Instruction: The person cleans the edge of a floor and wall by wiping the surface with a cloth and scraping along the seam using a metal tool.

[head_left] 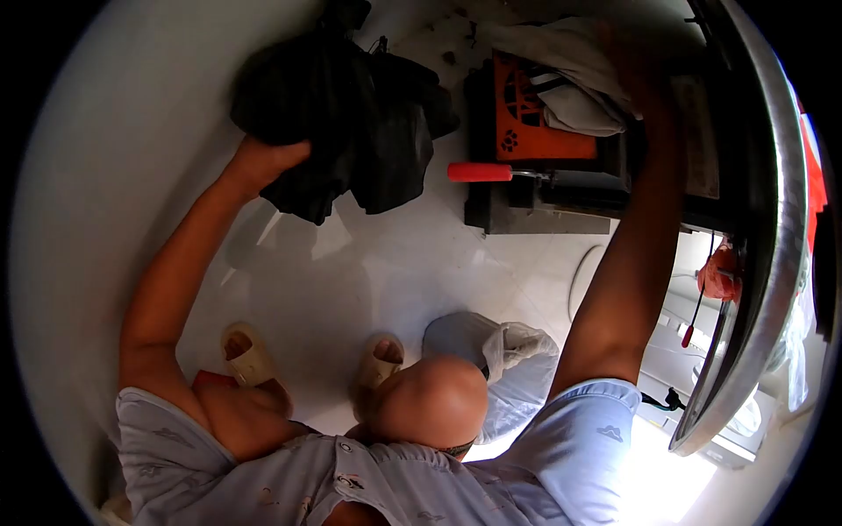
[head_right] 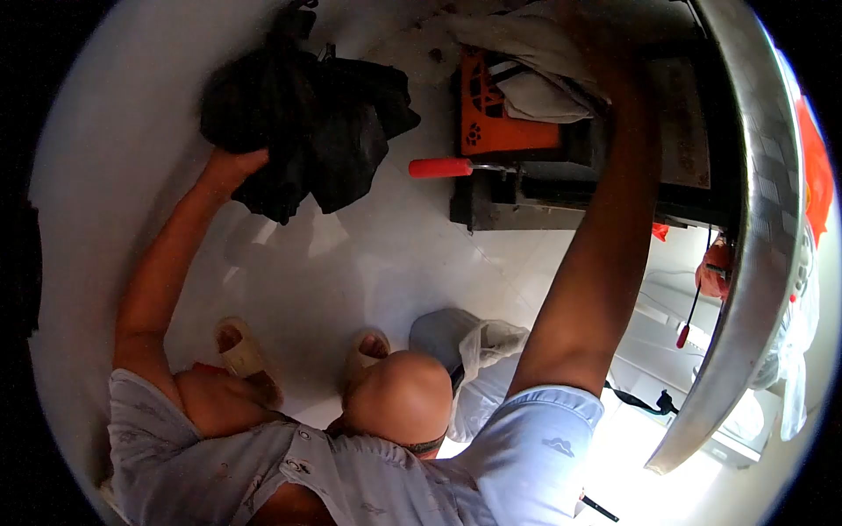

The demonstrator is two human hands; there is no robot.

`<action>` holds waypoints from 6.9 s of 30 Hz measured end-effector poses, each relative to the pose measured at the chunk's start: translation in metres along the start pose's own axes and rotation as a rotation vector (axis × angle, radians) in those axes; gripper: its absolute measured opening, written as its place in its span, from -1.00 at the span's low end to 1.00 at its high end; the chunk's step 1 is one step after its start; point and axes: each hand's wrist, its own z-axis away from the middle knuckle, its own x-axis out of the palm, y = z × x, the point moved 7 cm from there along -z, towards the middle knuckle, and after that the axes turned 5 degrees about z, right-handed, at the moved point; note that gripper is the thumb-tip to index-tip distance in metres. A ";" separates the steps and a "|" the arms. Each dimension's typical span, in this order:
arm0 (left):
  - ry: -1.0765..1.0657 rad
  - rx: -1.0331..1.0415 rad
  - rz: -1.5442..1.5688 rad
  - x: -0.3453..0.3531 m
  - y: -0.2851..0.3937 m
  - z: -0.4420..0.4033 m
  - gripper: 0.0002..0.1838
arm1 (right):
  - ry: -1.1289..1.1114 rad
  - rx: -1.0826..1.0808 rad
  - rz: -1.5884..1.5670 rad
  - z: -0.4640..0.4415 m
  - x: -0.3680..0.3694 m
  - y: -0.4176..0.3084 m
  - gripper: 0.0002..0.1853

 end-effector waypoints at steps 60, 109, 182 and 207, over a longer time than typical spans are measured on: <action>-0.027 0.009 0.034 0.011 -0.001 -0.020 -0.26 | 0.231 0.162 0.102 0.021 -0.028 0.143 -0.29; -0.083 1.033 -0.779 0.119 0.170 0.015 -0.29 | 0.011 0.074 -0.331 0.307 0.157 -0.070 -0.59; -0.523 1.058 -1.458 0.388 0.205 -0.095 -0.35 | -0.210 0.326 -0.501 0.309 0.184 0.015 -0.64; -0.199 -0.208 -0.646 0.082 -0.169 -0.018 -0.08 | 0.032 -0.067 -0.369 0.175 0.387 0.000 0.08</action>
